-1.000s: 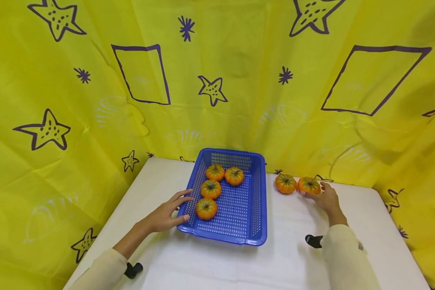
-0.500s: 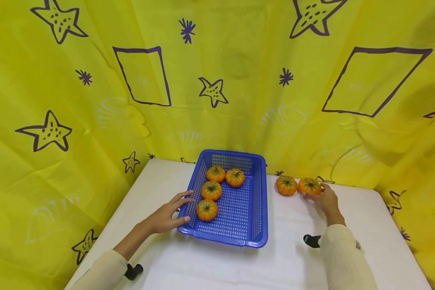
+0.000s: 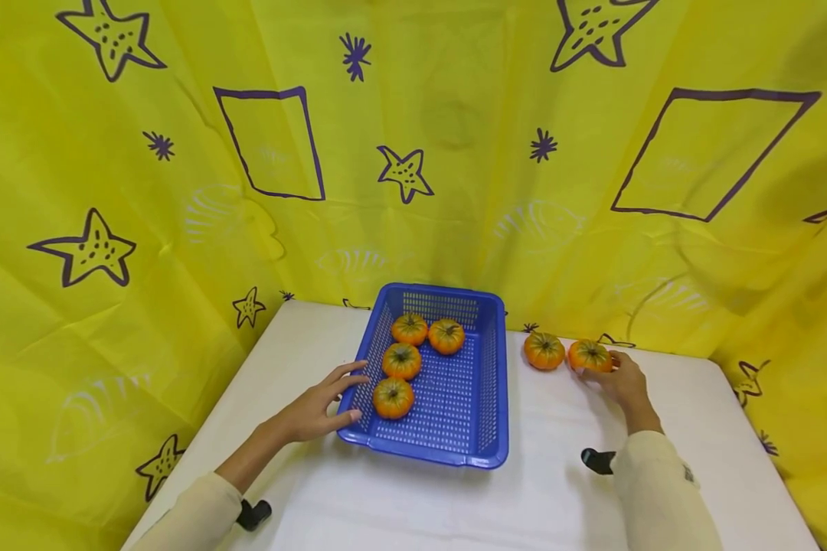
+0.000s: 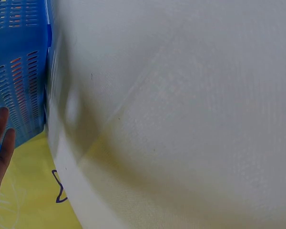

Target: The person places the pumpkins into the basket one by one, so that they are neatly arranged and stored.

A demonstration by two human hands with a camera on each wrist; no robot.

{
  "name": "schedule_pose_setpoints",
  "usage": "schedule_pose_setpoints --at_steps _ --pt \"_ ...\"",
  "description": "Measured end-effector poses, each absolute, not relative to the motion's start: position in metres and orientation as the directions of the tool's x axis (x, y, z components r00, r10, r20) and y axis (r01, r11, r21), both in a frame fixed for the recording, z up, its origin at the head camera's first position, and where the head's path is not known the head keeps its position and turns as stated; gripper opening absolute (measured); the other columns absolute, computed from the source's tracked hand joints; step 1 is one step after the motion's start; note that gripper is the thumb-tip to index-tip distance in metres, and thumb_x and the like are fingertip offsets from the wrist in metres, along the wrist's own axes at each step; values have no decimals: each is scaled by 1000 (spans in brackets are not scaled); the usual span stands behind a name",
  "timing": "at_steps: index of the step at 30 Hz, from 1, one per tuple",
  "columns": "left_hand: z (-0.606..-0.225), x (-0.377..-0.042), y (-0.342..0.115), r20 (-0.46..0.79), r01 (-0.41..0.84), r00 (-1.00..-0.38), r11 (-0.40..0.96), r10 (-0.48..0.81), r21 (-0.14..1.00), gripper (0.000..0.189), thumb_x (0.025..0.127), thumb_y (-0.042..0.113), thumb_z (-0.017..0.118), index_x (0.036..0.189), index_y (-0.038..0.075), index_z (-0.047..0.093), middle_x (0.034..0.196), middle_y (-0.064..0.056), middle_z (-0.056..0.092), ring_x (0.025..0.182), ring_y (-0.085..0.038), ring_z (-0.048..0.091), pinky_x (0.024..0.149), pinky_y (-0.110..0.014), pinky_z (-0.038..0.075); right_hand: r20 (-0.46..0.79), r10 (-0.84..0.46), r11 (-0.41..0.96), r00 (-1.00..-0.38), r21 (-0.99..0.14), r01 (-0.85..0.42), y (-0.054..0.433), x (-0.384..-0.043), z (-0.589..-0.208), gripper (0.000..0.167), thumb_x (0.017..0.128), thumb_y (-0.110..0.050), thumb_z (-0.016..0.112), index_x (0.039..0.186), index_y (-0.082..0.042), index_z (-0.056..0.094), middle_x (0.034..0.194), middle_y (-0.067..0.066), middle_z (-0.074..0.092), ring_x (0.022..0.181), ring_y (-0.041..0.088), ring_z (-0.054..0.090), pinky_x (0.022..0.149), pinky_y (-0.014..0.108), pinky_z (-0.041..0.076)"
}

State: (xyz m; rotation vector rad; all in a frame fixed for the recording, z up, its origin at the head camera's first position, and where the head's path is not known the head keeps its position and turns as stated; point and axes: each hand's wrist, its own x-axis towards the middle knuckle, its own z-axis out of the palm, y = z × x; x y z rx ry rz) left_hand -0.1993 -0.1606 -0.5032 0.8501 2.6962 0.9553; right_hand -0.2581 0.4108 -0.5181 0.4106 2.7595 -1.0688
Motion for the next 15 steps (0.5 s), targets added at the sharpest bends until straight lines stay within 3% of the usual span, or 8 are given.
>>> schedule_pose_setpoints --at_steps 15 --pt "-503 -200 -161 26 451 -828 638 560 624 60 96 53 58 148 23 48 166 10 22 142 -34 45 101 -52 53 -182 111 629 -977 -748 211 411 -250 -512 84 95 -27 68 150 15 20 150 45 24 136 60 32 111 64 36"
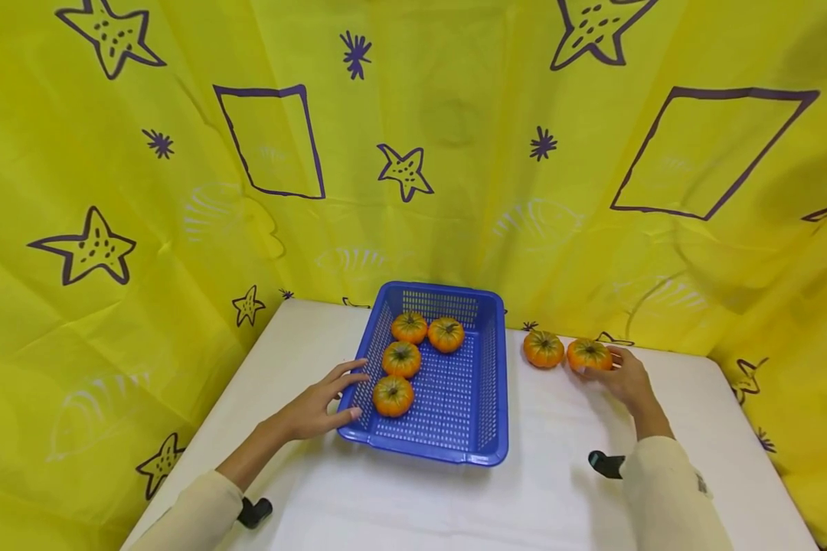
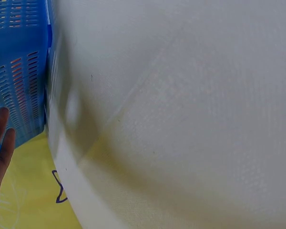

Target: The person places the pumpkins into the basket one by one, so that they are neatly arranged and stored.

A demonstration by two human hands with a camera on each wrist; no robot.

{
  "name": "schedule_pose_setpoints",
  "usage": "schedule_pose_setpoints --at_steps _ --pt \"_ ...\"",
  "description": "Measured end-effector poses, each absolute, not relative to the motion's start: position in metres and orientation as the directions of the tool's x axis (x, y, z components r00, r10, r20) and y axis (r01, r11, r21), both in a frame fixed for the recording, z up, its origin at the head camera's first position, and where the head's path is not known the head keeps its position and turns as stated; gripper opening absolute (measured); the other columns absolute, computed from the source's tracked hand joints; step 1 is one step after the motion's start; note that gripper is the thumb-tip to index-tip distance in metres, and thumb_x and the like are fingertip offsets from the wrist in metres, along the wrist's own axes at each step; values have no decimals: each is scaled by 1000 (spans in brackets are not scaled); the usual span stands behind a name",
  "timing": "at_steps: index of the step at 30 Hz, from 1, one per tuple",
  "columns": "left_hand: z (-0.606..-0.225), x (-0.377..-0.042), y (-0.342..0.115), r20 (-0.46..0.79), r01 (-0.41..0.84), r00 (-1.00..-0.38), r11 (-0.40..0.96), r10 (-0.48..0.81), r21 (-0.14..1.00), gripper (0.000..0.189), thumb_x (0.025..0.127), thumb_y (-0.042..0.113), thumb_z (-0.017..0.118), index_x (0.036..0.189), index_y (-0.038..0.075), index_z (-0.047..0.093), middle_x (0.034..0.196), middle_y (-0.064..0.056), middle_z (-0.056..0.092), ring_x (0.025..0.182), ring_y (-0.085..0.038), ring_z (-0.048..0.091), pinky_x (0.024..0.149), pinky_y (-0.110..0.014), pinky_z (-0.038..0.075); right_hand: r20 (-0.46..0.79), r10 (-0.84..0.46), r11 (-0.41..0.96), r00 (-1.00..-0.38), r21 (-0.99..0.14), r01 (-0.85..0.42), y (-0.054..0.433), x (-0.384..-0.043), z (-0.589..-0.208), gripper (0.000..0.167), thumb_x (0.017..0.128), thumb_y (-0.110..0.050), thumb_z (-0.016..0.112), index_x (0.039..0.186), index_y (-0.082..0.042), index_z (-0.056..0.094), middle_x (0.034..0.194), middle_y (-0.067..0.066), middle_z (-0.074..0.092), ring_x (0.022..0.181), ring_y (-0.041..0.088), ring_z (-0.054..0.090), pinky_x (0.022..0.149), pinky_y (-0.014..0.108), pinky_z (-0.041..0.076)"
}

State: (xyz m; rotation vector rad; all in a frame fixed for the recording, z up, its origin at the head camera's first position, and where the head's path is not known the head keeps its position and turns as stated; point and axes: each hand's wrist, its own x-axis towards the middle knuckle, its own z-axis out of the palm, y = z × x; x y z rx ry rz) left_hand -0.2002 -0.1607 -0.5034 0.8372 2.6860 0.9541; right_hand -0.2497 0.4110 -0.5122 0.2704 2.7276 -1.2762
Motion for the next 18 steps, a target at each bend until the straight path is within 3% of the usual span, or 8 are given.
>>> schedule_pose_setpoints --at_steps 6,9,11,13,18 --pt "-503 -200 -161 28 452 -827 635 561 626 61 96 53 58 148 24 48 166 10 22 142 -34 45 101 -52 53 -160 87 635 -983 -752 179 410 -247 -508 85 94 -26 70 150 14 21 150 45 26 134 60 35 105 56 44" --pt "-503 -200 -161 36 458 -825 630 564 627 61 96 53 58 148 22 48 166 9 23 141 -34 46 101 -53 53 -148 82 632 -986 -757 166 410 -245 -506 86 94 -28 72 150 14 22 149 45 27 134 60 37 90 33 58" --pt "-503 -200 -161 39 461 -824 629 565 626 61 96 53 58 148 22 48 166 9 23 141 -34 46 101 -53 53 -136 81 623 -987 -766 156 409 -243 -504 86 94 -29 72 150 13 23 149 45 28 133 61 37 76 15 55" --pt "-504 -200 -161 42 462 -825 629 564 625 61 96 52 58 148 21 48 166 9 23 141 -34 46 101 -53 52 -123 83 611 -989 -778 147 408 -240 -502 85 94 -29 72 150 13 24 149 46 28 133 61 37 68 4 45" --pt "-505 -201 -162 42 460 -825 627 563 629 59 97 49 59 148 22 48 166 9 22 142 -34 44 101 -54 52 -102 79 582 -992 -803 129 406 -235 -497 84 94 -30 71 151 12 25 148 46 27 132 62 37 68 2 42"
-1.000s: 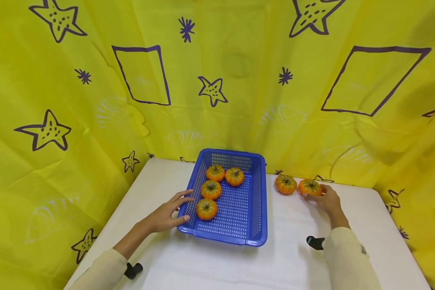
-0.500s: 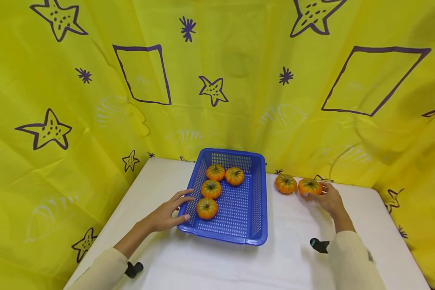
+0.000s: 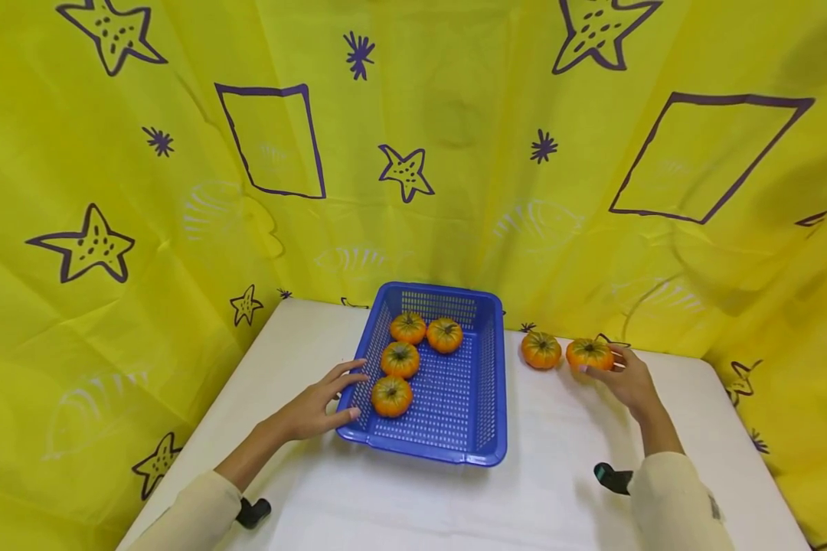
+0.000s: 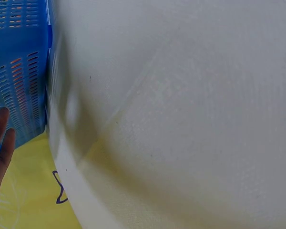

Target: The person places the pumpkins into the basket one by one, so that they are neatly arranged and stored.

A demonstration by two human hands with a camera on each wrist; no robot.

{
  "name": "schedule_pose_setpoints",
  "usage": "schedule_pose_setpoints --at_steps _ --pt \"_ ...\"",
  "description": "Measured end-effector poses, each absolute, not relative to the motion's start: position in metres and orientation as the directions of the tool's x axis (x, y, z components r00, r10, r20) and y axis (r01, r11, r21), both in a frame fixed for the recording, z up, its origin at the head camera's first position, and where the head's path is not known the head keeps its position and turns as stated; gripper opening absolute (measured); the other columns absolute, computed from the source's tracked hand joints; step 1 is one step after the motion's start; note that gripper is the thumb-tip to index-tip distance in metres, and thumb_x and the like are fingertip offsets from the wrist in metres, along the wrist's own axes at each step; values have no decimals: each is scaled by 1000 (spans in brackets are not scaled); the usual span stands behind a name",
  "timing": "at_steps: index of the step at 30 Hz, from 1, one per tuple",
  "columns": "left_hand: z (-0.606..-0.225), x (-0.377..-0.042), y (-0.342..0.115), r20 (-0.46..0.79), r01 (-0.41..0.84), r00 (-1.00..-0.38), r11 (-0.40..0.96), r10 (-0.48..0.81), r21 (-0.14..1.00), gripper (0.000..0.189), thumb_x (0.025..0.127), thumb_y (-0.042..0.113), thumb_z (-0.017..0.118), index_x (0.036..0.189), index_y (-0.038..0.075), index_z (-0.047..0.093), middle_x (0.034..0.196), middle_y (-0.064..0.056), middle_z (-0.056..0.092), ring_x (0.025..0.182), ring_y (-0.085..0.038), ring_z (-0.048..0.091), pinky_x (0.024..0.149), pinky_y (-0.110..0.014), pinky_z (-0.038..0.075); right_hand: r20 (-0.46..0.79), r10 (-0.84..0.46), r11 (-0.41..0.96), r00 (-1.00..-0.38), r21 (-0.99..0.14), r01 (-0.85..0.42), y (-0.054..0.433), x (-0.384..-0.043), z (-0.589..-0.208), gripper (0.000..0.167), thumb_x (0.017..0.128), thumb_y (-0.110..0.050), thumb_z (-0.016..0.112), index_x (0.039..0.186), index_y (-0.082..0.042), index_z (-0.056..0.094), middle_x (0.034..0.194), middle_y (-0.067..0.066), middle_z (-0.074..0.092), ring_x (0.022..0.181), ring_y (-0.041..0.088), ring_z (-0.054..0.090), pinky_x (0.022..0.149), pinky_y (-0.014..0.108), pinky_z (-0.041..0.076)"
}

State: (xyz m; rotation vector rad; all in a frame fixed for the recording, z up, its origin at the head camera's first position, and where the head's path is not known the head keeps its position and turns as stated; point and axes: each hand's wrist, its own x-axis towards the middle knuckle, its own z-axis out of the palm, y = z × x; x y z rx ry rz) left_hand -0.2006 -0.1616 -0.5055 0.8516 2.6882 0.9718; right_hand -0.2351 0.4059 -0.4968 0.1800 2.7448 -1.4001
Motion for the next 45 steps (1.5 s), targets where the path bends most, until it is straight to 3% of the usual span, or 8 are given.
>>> schedule_pose_setpoints --at_steps 10,21,31,38,45 --pt "-506 -200 -162 46 461 -825 624 563 631 60 96 52 58 147 22 49 166 10 22 142 -33 45 101 -53 52 -57 28 595 -998 -802 62 399 -228 -483 83 96 -26 69 151 14 20 150 45 26 131 61 38 69 2 42" --pt "-507 -200 -162 48 461 -825 621 563 633 60 97 53 58 147 21 49 166 10 22 142 -34 45 101 -54 52 -3 -14 558 -1000 -830 -6 384 -222 -461 87 96 -24 69 156 8 14 153 43 24 133 64 32 73 -1 41" --pt "-506 -200 -162 54 462 -826 620 561 634 59 96 53 58 147 24 49 166 10 23 142 -34 44 100 -53 53 27 -55 585 -998 -809 -54 367 -218 -441 81 97 -29 68 158 -1 22 154 33 31 139 52 37 79 1 44" --pt "-507 -200 -162 61 470 -822 614 566 634 60 97 52 57 147 21 49 166 10 23 142 -33 45 100 -52 53 25 -85 551 -996 -832 -68 348 -216 -429 81 98 -29 67 156 4 21 157 35 27 139 58 32 79 1 44" --pt "-507 -200 -163 60 469 -822 614 566 634 57 97 49 59 147 23 49 166 10 22 141 -33 46 100 -52 53 65 -119 498 -991 -859 -116 331 -216 -426 76 97 -20 67 154 5 24 153 31 33 138 54 37 84 4 47"
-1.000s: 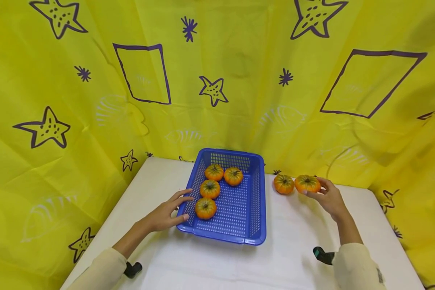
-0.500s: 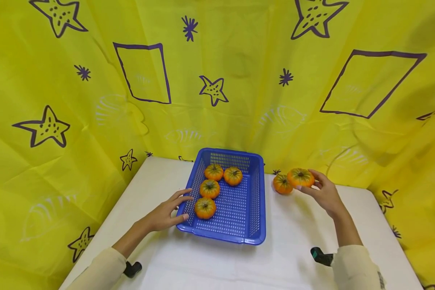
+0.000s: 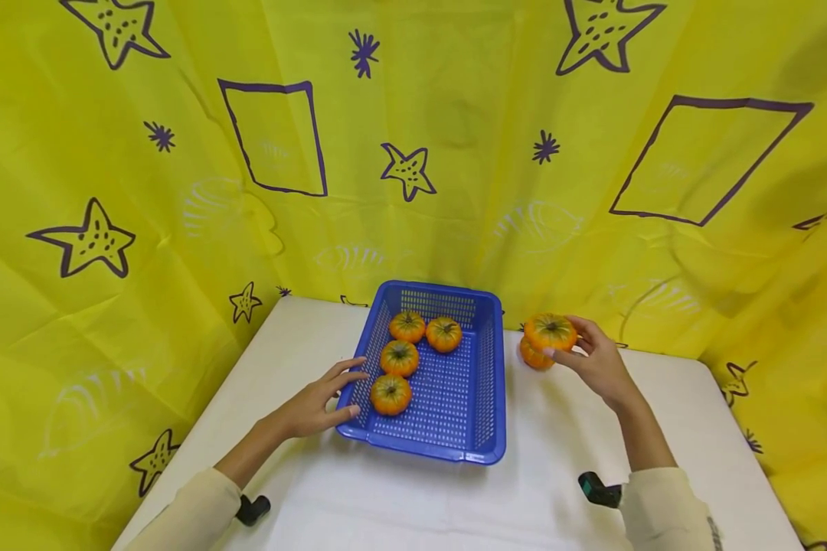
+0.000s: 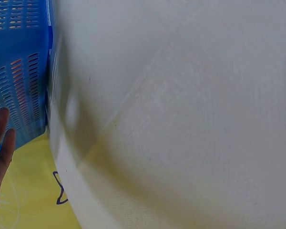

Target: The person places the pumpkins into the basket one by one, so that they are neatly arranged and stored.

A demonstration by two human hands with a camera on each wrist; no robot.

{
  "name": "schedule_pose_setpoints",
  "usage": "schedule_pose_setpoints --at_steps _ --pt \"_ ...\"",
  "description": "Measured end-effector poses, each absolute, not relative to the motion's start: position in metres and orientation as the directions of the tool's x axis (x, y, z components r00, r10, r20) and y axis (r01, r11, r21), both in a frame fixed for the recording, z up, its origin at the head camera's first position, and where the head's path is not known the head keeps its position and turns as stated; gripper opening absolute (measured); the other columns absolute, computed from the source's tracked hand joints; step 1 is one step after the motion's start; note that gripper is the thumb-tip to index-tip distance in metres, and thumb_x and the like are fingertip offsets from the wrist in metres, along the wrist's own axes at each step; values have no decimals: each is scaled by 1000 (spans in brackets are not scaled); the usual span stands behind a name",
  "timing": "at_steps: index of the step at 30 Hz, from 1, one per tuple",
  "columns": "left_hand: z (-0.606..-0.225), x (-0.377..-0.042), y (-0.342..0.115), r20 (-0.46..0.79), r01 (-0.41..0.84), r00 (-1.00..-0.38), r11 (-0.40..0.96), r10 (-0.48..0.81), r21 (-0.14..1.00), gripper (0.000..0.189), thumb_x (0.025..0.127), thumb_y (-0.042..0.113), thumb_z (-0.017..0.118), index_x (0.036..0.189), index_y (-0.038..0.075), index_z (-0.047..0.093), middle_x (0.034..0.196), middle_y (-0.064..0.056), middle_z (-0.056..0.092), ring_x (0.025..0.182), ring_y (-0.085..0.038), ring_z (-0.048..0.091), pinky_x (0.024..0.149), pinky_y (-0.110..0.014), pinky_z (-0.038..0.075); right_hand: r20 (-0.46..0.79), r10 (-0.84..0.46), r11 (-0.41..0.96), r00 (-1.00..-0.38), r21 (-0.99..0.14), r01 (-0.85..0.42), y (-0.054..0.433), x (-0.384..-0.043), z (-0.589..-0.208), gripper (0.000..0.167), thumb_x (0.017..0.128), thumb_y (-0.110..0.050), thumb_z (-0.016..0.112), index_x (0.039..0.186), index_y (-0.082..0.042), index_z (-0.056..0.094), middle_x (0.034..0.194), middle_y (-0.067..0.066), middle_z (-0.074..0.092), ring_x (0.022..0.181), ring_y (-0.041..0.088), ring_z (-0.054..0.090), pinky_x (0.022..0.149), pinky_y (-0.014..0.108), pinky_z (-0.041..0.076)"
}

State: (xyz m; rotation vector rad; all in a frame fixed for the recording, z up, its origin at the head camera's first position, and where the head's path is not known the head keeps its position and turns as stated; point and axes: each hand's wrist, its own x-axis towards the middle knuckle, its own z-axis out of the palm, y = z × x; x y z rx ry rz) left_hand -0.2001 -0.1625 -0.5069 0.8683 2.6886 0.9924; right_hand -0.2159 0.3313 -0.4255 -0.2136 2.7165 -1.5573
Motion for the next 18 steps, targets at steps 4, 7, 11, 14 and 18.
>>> schedule_pose_setpoints --at_steps 4,7,11,14,18 --pt "-507 -200 -163 56 469 -822 617 567 632 58 97 49 59 147 23 48 166 10 22 142 -34 45 100 -53 53 86 -140 477 -986 -867 -143 322 -215 -424 75 96 -17 68 152 6 25 152 31 34 137 56 37 84 4 47" --pt "-507 -200 -162 55 464 -823 613 566 639 57 97 46 60 147 21 49 166 10 22 142 -34 45 101 -54 52 96 -156 459 -983 -874 -158 315 -215 -424 75 95 -16 69 151 7 25 151 32 35 136 58 36 83 4 47" --pt "-507 -200 -162 55 461 -825 615 562 640 56 98 42 61 148 20 49 166 11 22 143 -35 44 101 -56 51 102 -167 426 -981 -890 -165 305 -214 -423 74 95 -15 70 150 7 26 149 31 36 137 58 36 85 5 48" --pt "-507 -200 -161 54 461 -825 615 562 640 56 98 44 61 148 21 49 166 10 22 142 -35 45 101 -56 51 103 -173 417 -980 -893 -168 300 -215 -423 74 95 -15 70 150 7 27 150 31 36 138 58 35 85 5 48" --pt "-505 -200 -162 52 462 -824 617 564 637 57 97 47 60 147 23 49 166 11 22 142 -35 45 101 -55 52 93 -184 422 -979 -892 -164 294 -216 -423 75 94 -17 71 151 6 27 152 32 35 139 56 34 85 5 47"
